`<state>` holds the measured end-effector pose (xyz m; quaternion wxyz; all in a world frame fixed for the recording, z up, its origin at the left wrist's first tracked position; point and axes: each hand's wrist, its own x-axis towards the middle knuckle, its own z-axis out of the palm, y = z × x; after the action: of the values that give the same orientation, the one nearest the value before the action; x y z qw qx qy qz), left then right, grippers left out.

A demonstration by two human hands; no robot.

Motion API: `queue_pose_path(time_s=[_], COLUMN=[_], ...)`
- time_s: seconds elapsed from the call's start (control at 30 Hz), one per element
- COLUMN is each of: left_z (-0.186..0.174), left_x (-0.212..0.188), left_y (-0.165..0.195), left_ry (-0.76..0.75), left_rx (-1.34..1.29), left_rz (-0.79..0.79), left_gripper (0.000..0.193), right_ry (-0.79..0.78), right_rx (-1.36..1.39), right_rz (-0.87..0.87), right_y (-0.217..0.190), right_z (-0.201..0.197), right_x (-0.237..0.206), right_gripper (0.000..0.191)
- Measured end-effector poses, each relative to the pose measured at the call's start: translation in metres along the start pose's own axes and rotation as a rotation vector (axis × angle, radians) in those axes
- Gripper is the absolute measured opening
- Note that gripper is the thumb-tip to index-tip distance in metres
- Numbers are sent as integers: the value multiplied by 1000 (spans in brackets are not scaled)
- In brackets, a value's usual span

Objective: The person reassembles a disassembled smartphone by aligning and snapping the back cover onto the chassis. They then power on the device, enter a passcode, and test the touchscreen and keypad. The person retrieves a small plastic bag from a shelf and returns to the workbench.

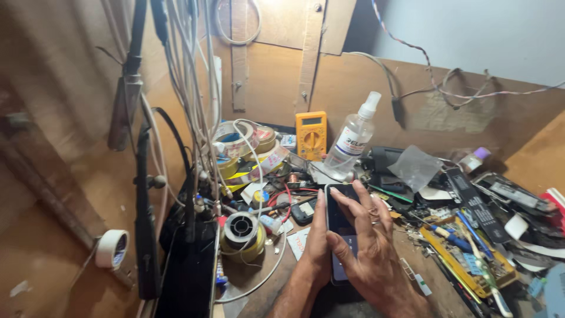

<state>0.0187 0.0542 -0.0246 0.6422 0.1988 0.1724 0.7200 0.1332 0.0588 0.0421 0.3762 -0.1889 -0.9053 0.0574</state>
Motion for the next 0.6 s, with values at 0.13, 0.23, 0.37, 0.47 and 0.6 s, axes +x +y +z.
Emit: queue_pose_path(time_s=[0.13, 0.23, 0.37, 0.47, 0.6], left_z=[-4, -8, -12, -11, -6], left_x=[2, 2, 1, 3, 2], left_y=[-2, -4, -8, -8, -3], left_ry=[-25, 5, -171, -217, -114], left_rx=[6, 33, -25, -74, -52], left_rz=[59, 17, 43, -8, -77], left_gripper=[70, 72, 82, 87, 92], right_ry=[-10, 26, 167, 285, 356], right_rx=[-41, -6, 376, 546, 390], right_rz=[-8, 34, 171, 311, 298], right_y=[-1, -4, -2, 6, 17], right_z=[2, 0, -7, -15, -22], right_x=[1, -1, -5, -10, -24], right_gripper=[65, 68, 70, 62, 41])
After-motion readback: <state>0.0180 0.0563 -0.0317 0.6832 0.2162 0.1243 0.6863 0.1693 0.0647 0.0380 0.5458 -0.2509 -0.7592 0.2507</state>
